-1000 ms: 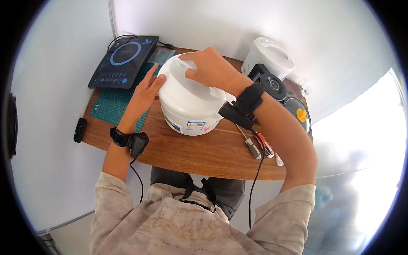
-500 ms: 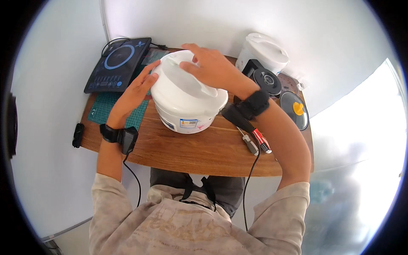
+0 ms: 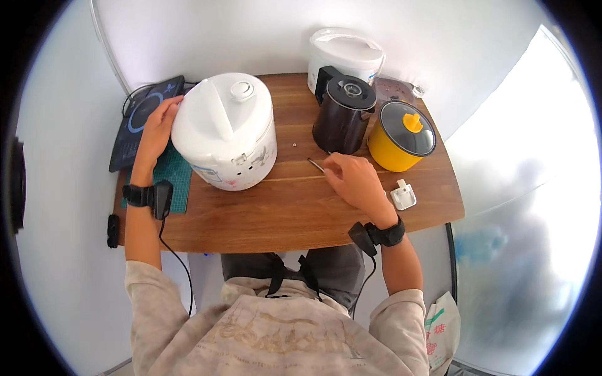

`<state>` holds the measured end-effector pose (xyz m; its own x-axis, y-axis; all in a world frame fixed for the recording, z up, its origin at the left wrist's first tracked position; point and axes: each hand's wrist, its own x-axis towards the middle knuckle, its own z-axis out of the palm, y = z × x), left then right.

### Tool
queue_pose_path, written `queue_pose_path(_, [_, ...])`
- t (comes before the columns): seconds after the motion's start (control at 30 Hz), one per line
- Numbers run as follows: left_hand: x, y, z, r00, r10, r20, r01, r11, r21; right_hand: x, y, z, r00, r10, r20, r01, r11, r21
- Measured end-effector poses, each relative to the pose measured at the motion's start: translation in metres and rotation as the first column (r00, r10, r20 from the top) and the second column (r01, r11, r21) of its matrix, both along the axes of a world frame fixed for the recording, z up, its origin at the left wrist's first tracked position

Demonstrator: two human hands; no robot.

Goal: The person uses a screwdriver to fasten screws into a white plastic lid, then places the lid onto a white rice cooker and secures it.

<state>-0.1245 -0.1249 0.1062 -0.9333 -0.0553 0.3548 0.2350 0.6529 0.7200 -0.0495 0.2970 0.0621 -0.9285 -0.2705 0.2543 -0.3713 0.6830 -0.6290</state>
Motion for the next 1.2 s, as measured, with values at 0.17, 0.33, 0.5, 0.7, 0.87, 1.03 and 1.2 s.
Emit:
queue_pose_path(0.17, [0.026,0.043,0.019,0.979,-0.078,-0.188,0.049,0.986,-0.157,-0.026,0.027,-0.039,0.995,-0.088,-0.057,0.094,0.987,0.128])
queue_pose_path(0.33, [0.054,0.076,0.018,0.964,-0.176,-0.199,0.105,0.94,-0.325,-0.022,0.026,-0.047,0.964,-0.22,-0.147,0.248,0.946,0.21])
queue_pose_path(0.5, [0.054,0.078,0.003,0.953,-0.153,-0.262,0.029,0.906,-0.422,0.029,0.066,-0.047,0.84,-0.506,-0.195,0.526,0.847,0.068])
queue_pose_path(0.7, [0.056,0.087,0.004,0.935,-0.159,-0.316,0.001,0.895,-0.446,0.073,0.144,-0.087,0.726,-0.654,-0.211,0.688,0.686,0.237])
queue_pose_path(0.87, [0.052,0.094,0.001,0.922,-0.137,-0.362,-0.063,0.87,-0.489,0.072,0.153,-0.086,0.767,-0.641,-0.007,0.603,0.718,0.347])
queue_pose_path(1.03, [0.05,0.091,0.021,0.966,-0.14,-0.216,0.006,0.853,-0.522,0.064,0.148,-0.073,0.741,-0.669,0.055,0.581,0.68,0.447])
queue_pose_path(1.2, [0.041,0.081,0.024,0.941,-0.188,-0.281,0.019,0.859,-0.511,0.073,0.121,-0.071,0.752,-0.647,-0.125,0.657,0.723,0.213])
